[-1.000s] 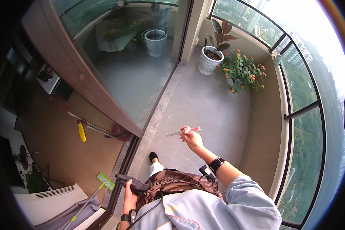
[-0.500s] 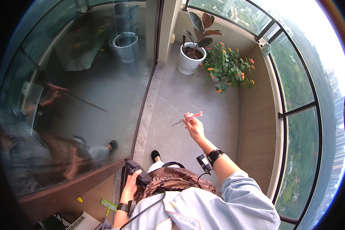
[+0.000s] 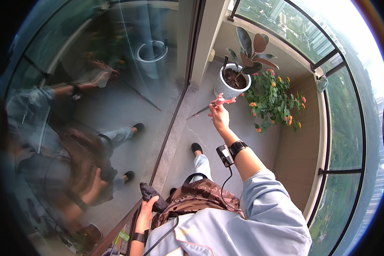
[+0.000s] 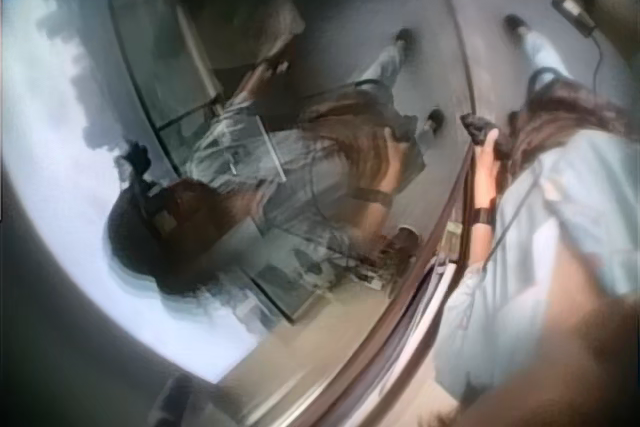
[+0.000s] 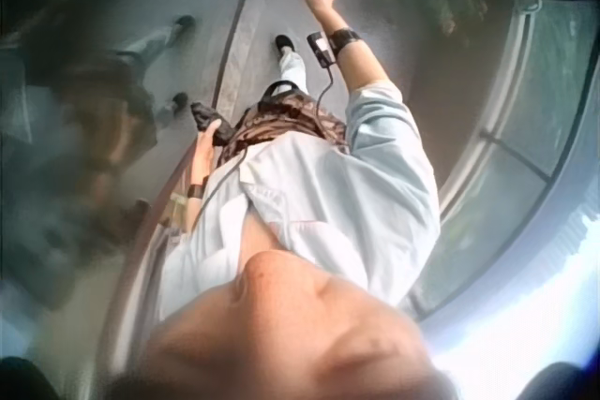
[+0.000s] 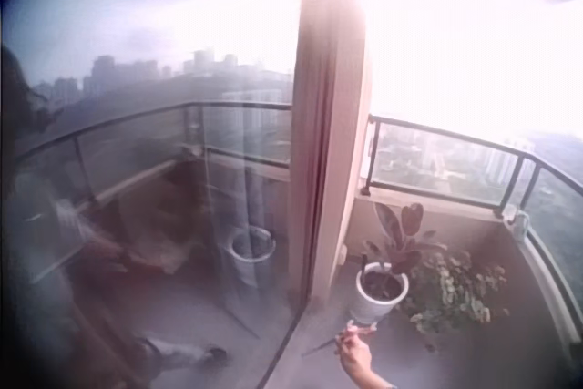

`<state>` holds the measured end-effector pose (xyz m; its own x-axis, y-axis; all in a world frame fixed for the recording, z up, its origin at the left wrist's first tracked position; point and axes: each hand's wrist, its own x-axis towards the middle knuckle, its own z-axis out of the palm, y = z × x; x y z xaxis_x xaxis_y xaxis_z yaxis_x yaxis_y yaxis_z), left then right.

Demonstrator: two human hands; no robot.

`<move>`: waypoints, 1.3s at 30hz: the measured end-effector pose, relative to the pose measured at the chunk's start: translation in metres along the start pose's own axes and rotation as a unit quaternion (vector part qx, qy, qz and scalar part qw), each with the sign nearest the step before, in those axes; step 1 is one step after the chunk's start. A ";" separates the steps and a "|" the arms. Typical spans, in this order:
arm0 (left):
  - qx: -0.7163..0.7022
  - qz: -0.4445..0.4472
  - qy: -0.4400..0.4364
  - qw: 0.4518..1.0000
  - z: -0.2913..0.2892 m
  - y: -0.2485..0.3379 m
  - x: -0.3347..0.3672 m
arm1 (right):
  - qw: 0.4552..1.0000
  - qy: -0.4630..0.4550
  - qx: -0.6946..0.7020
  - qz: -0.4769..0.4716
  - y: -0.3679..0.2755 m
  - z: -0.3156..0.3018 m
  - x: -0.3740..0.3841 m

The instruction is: The person wipes the leaves and pots of several potted plants on a balcony using a cloth. They move the pots to a tray, wipe the floor, and then sweep the balcony with a broom and dustpan.

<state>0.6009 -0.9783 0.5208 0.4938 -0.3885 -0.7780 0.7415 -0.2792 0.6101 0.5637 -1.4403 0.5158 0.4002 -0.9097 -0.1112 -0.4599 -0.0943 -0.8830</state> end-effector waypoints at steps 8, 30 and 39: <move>-0.141 -0.050 0.098 0.984 0.104 0.046 0.035 | 0.989 -0.039 -0.145 0.012 0.016 0.075 0.212; -0.180 -0.129 0.169 0.960 0.191 0.092 0.076 | 0.989 -0.049 -0.134 0.029 0.045 0.158 0.488; -0.220 -0.048 0.122 0.967 0.162 0.051 0.054 | 0.962 -0.168 0.005 0.215 0.119 0.087 0.341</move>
<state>0.5916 -1.1559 0.5337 0.4655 -0.1451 -0.8730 0.8842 0.1176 0.4520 0.7141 -1.7265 0.3330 0.4080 -0.6818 -0.6072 -0.6331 0.2680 -0.7262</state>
